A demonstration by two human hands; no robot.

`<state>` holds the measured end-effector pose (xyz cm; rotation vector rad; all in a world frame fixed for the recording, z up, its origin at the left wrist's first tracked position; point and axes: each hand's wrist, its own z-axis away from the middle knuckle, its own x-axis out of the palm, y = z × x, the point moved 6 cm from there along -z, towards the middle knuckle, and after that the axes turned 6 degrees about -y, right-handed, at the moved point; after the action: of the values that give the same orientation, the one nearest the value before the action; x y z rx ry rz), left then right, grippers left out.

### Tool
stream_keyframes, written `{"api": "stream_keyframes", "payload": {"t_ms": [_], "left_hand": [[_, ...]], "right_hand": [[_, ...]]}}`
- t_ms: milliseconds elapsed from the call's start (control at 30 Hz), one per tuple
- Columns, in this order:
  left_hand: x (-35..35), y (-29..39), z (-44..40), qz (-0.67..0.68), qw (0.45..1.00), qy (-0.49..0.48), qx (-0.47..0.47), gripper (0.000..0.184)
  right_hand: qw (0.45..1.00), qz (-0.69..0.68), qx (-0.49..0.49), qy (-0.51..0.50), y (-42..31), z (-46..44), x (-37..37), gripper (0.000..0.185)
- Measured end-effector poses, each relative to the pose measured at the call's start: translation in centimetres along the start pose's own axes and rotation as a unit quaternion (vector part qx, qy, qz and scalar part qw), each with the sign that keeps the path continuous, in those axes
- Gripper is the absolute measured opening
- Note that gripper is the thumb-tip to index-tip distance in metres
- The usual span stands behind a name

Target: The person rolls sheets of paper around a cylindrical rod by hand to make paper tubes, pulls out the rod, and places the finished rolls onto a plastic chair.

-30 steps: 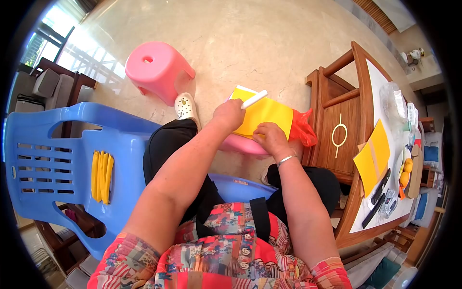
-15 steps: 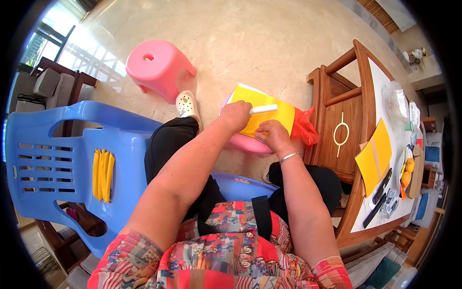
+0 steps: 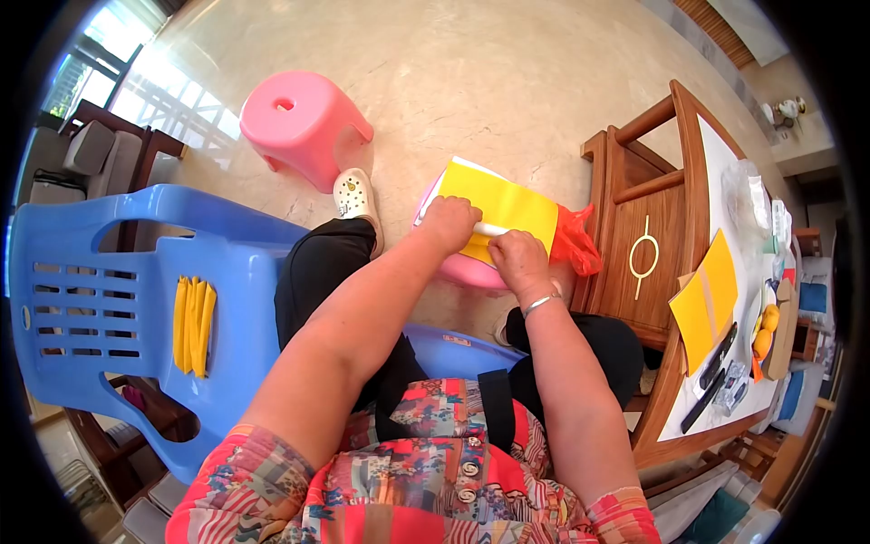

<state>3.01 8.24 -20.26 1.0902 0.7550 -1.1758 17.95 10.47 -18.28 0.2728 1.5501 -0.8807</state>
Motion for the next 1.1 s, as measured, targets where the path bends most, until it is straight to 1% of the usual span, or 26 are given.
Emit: {"api": "stream_keyframes", "payload": {"t_ms": [33, 133, 233, 367, 433, 467, 567, 667, 767, 800, 900, 1000, 1100], "left_hand": [[0.0, 0.0, 0.1, -0.003, 1.000, -0.005, 0.001, 0.027], [-0.2, 0.1, 0.3, -0.006, 1.000, -0.022, -0.003, 0.025], [-0.3, -0.1, 0.4, 0.000, 0.999, -0.039, -0.007, 0.026], [-0.9, -0.3, 0.7, 0.020, 0.998, -0.063, -0.005, 0.030], [-1.8, -1.1, 0.9, 0.038, 0.996, -0.069, -0.039, 0.035], [-2.3, -1.6, 0.9, 0.047, 0.995, -0.072, -0.056, 0.037], [-4.4, -4.3, 1.8, 0.060, 0.983, -0.042, -0.170, 0.040], [-5.1, -7.8, 2.3, 0.105, 0.960, -0.017, -0.259, 0.041], [-5.8, -9.0, 3.5, 0.121, 0.946, -0.007, -0.300, 0.040], [-5.9, -9.2, 3.7, 0.139, 0.940, -0.008, -0.312, 0.035], [-6.2, -8.5, 4.1, 0.111, 0.950, -0.031, -0.291, 0.027], [-6.6, -6.5, 4.1, 0.109, 0.961, -0.022, -0.251, 0.026], [-6.0, -5.3, 3.7, 0.097, 0.975, 0.042, -0.194, 0.023]], "right_hand": [[1.000, 0.008, 0.000, 0.001, 0.0, 0.0, 0.1, 0.007], [0.997, -0.003, -0.019, 0.074, -0.3, 0.3, -0.7, 0.007], [0.985, 0.006, -0.068, 0.160, -1.4, 0.6, -2.1, 0.008], [0.996, -0.029, -0.025, 0.079, 0.0, -0.1, -0.6, 0.007], [0.998, -0.043, -0.002, 0.054, 0.5, -0.2, -0.3, 0.006], [0.997, -0.054, 0.008, 0.057, 0.8, -0.2, -0.3, 0.006], [0.994, -0.088, 0.035, 0.062, 1.6, -0.3, -0.4, 0.007], [0.989, -0.125, 0.060, 0.061, 2.3, -0.5, -0.2, 0.008], [0.985, -0.141, 0.079, 0.062, 2.7, -0.5, -0.1, 0.011], [0.985, -0.140, 0.081, 0.059, 2.8, -0.6, 0.0, 0.011], [0.986, -0.134, 0.085, 0.043, 3.1, -0.8, 0.0, 0.012], [0.986, -0.135, 0.092, 0.034, 3.3, -1.1, 0.0, 0.014], [0.985, -0.142, 0.099, 0.028, 3.5, -1.3, -0.1, 0.015]]}}
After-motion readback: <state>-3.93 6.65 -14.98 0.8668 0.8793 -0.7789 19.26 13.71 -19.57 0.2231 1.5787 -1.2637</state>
